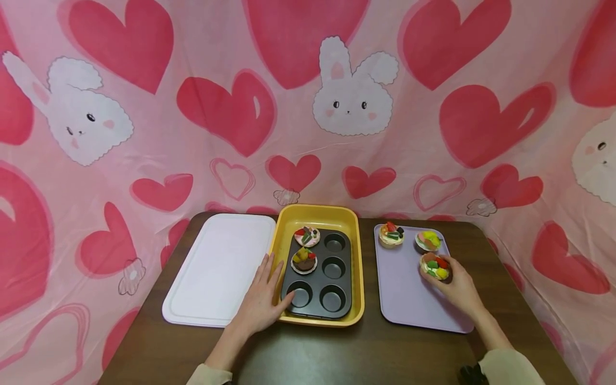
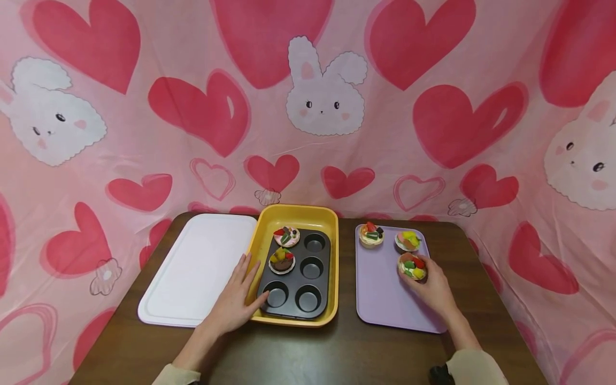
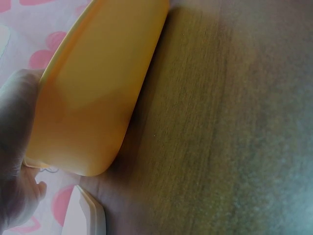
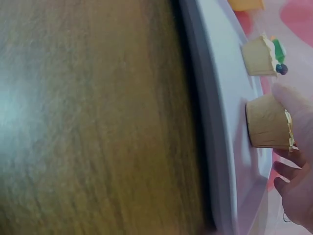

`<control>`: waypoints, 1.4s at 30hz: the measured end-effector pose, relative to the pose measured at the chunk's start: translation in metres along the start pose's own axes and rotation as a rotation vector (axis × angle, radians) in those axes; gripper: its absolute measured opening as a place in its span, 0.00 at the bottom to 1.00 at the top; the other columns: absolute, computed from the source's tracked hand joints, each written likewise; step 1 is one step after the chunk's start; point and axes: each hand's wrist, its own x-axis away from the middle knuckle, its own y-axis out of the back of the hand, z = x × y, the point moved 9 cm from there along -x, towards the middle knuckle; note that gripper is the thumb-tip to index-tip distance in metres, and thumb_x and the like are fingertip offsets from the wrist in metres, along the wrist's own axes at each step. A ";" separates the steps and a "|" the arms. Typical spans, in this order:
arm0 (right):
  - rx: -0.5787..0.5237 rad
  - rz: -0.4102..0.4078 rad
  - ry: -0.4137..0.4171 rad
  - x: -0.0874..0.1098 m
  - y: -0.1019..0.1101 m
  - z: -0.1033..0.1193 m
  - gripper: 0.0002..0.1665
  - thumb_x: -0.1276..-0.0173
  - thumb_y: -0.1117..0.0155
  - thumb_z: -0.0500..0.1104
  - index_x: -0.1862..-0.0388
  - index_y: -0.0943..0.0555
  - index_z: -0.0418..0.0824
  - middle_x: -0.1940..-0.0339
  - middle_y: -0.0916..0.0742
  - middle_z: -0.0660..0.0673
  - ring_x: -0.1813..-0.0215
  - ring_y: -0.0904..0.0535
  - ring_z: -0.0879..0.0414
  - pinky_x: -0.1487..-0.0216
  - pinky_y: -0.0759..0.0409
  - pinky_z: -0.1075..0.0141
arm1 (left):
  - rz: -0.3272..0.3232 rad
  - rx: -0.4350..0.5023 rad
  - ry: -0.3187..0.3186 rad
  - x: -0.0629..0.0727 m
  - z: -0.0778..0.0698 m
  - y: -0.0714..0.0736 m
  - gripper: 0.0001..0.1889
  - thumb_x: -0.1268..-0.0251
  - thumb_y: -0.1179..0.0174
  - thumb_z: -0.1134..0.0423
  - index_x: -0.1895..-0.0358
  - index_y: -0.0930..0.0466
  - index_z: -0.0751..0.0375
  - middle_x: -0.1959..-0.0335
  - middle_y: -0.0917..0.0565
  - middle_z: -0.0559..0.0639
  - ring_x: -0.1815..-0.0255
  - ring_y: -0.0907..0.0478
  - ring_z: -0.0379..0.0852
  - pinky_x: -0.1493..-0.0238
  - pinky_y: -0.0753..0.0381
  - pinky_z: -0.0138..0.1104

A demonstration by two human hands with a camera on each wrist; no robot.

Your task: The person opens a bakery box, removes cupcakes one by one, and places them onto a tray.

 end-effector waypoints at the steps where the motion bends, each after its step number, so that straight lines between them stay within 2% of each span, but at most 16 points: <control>1: 0.001 0.004 0.003 0.000 -0.001 0.000 0.50 0.28 0.20 0.50 0.24 0.34 0.21 0.29 0.24 0.15 0.28 0.27 0.19 0.25 0.31 0.23 | -0.001 0.000 0.000 0.000 0.000 0.000 0.46 0.26 0.34 0.41 0.12 0.38 0.57 0.05 0.54 0.58 0.05 0.56 0.63 0.14 0.37 0.65; 9: 0.127 -0.006 0.062 0.004 0.000 0.004 0.55 0.26 0.24 0.58 0.20 0.37 0.22 0.25 0.28 0.17 0.24 0.33 0.19 0.27 0.33 0.19 | 0.005 -0.005 0.004 -0.001 0.000 0.000 0.46 0.26 0.35 0.41 0.12 0.38 0.58 0.05 0.54 0.58 0.05 0.56 0.63 0.14 0.36 0.66; 14: 0.201 -0.036 0.111 0.006 0.001 0.008 0.54 0.27 0.24 0.59 0.21 0.36 0.25 0.25 0.27 0.18 0.24 0.33 0.18 0.26 0.34 0.19 | 0.013 -0.007 0.007 -0.001 0.000 0.000 0.46 0.26 0.36 0.40 0.12 0.39 0.58 0.05 0.54 0.58 0.05 0.56 0.63 0.14 0.37 0.66; 20: 0.266 -0.083 0.179 0.009 0.002 0.015 0.51 0.26 0.25 0.58 0.21 0.35 0.27 0.24 0.28 0.18 0.22 0.36 0.19 0.20 0.40 0.21 | 0.009 0.000 0.005 0.000 0.000 0.000 0.46 0.26 0.35 0.41 0.12 0.38 0.59 0.06 0.53 0.58 0.05 0.56 0.64 0.14 0.37 0.66; 27: 0.278 -0.133 0.267 0.008 0.006 0.028 0.48 0.27 0.24 0.56 0.18 0.33 0.34 0.23 0.25 0.21 0.20 0.35 0.22 0.16 0.41 0.27 | 0.008 0.001 0.006 -0.001 0.000 0.000 0.46 0.26 0.35 0.41 0.12 0.39 0.59 0.06 0.54 0.58 0.05 0.56 0.63 0.13 0.38 0.65; 32: 0.291 -0.113 0.276 0.005 0.005 0.033 0.51 0.24 0.29 0.61 0.13 0.37 0.40 0.18 0.29 0.22 0.17 0.37 0.23 0.07 0.53 0.36 | 0.002 0.000 -0.001 -0.001 -0.001 0.001 0.46 0.26 0.35 0.41 0.12 0.39 0.59 0.06 0.53 0.59 0.05 0.55 0.64 0.13 0.37 0.65; 35: 0.312 -0.115 0.295 0.004 0.005 0.039 0.51 0.24 0.30 0.62 0.12 0.37 0.42 0.18 0.29 0.22 0.16 0.38 0.24 0.05 0.57 0.41 | -0.001 0.000 -0.004 -0.001 -0.001 0.001 0.46 0.26 0.35 0.41 0.12 0.39 0.59 0.06 0.53 0.59 0.05 0.55 0.64 0.14 0.37 0.65; 42: 0.345 -0.114 0.342 -0.001 0.003 0.058 0.52 0.27 0.27 0.58 0.12 0.36 0.42 0.19 0.27 0.25 0.17 0.36 0.23 0.07 0.51 0.37 | 0.003 0.001 0.003 -0.001 0.000 0.000 0.46 0.26 0.35 0.41 0.12 0.38 0.58 0.06 0.53 0.58 0.05 0.54 0.64 0.15 0.34 0.66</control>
